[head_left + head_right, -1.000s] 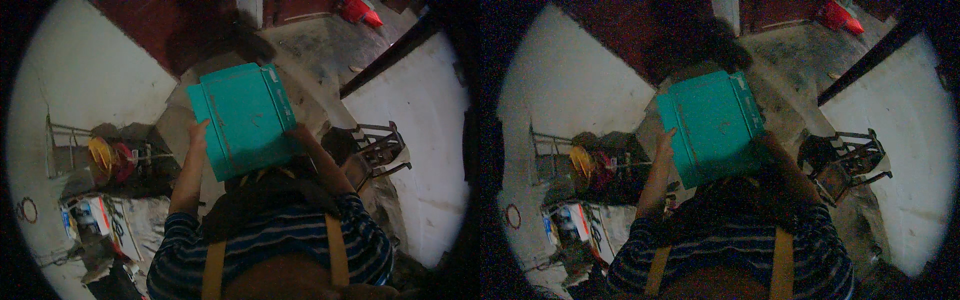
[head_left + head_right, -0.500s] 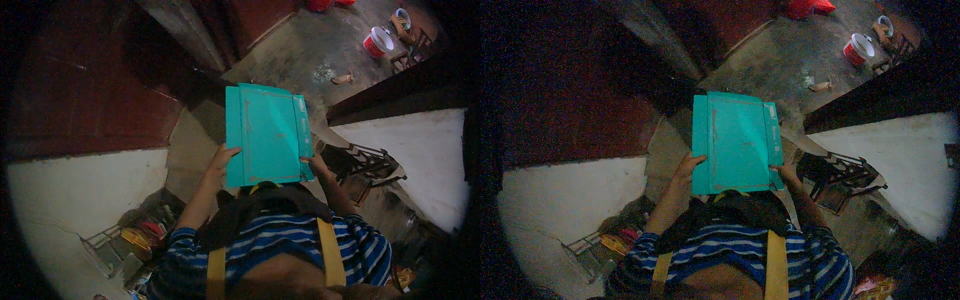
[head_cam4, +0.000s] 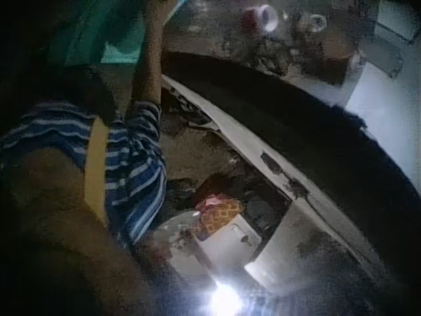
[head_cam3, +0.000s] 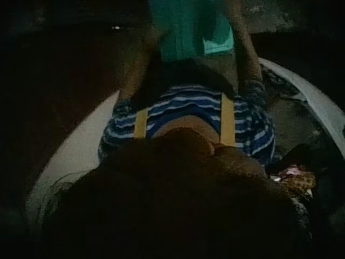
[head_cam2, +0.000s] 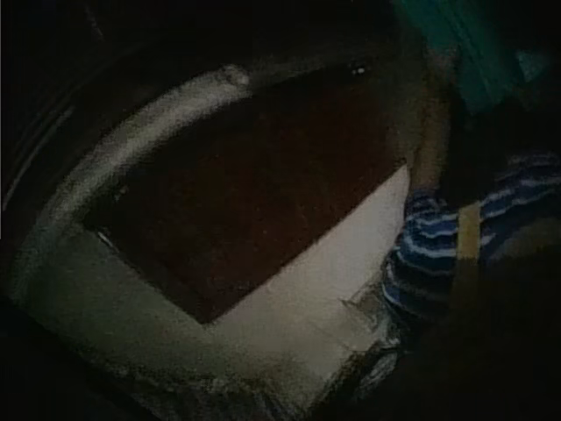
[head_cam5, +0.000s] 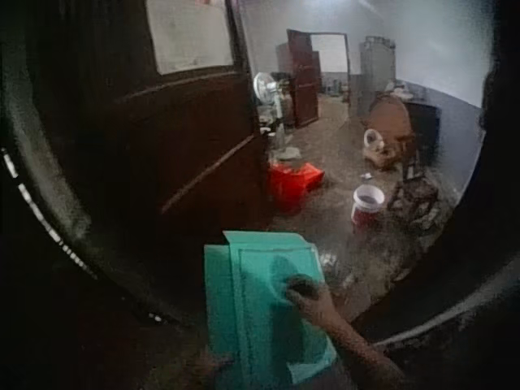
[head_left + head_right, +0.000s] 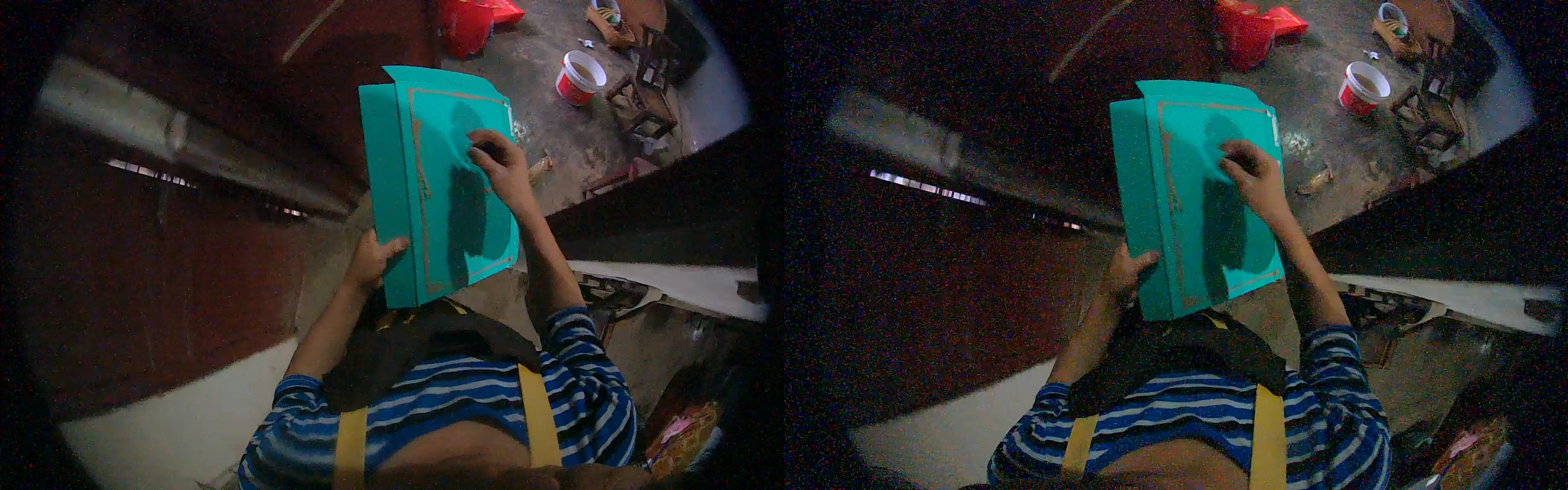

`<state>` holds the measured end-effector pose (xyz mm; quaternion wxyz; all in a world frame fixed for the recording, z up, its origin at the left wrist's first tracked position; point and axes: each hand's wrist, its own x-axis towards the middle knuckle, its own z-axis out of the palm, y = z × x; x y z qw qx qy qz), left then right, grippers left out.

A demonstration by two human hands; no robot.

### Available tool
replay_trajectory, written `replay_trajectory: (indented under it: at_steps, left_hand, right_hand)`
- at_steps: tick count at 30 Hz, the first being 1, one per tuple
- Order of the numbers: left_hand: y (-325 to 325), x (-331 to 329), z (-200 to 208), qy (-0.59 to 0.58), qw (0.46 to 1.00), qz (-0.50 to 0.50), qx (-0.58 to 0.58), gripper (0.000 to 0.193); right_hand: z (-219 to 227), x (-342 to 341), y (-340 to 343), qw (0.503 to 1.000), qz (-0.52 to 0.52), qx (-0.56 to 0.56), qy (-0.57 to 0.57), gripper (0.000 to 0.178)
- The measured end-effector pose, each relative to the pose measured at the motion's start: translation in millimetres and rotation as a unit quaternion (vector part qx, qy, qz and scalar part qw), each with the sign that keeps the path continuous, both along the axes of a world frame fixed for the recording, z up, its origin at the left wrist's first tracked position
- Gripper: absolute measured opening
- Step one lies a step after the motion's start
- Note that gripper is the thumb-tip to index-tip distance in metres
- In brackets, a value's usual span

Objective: The person assembles a teal cardboard box by folding and tucking its flaps into place. They then use scissors to trim the edges of the box and place the finished box on a white cabinet. Finally, they pick up a tray of packaged snacks.

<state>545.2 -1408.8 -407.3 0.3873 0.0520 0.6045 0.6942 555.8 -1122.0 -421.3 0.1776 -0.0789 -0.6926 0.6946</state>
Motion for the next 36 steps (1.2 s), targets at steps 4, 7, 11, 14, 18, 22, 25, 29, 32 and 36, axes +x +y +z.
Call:
replay_trajectory:
  at_steps: [4, 7, 11, 14, 18, 22, 25, 29, 32, 36]
  left_hand:
    - [40, -84, 4, 0.072, 0.994, -0.067, -0.041, 0.04]
    - [61, -134, 31, 0.056, 0.992, -0.107, -0.036, 0.037]
    - [90, -223, 63, 0.043, 0.991, -0.123, -0.04, 0.032]
    - [126, -263, 96, -0.02, 0.998, -0.066, 0.01, 0.029]
    - [160, -293, 129, -0.054, 0.996, -0.071, 0.03, 0.029]
    - [193, -317, 159, 0.062, 0.978, -0.173, -0.097, 0.033]
    - [215, -319, 149, 0.078, 0.972, -0.209, -0.072, 0.028]
    - [257, -324, 137, 0.101, 0.962, -0.254, -0.019, 0.022]
    - [307, -329, 160, 0.126, 0.948, -0.293, -0.01, 0.019]
    - [383, -333, 175, 0.216, 0.918, -0.318, -0.098, 0.02]
  right_hand:
    - [37, -100, 18, 1.0, 0.018, 0.003, 0.016, 0.028]
    - [60, -141, 32, 1.0, 0.009, 0.005, 0.008, 0.03]
    - [87, -183, 37, 0.998, 0.015, 0.037, -0.058, 0.027]
    - [108, -189, 30, 0.991, -0.03, 0.038, -0.124, 0.024]
    - [139, -222, 45, 0.983, -0.124, 0.026, -0.135, 0.022]
    - [163, -242, 88, 0.976, -0.16, -0.014, -0.15, 0.016]
    - [166, -236, 119, 0.975, -0.143, -0.08, -0.148, 0.013]
    - [185, -223, 163, 0.966, -0.129, -0.141, -0.173, 0.013]
    - [182, -214, 203, 0.957, -0.178, -0.149, -0.173, 0.015]
    - [162, -211, 261, 0.949, -0.266, -0.101, -0.136, 0.02]
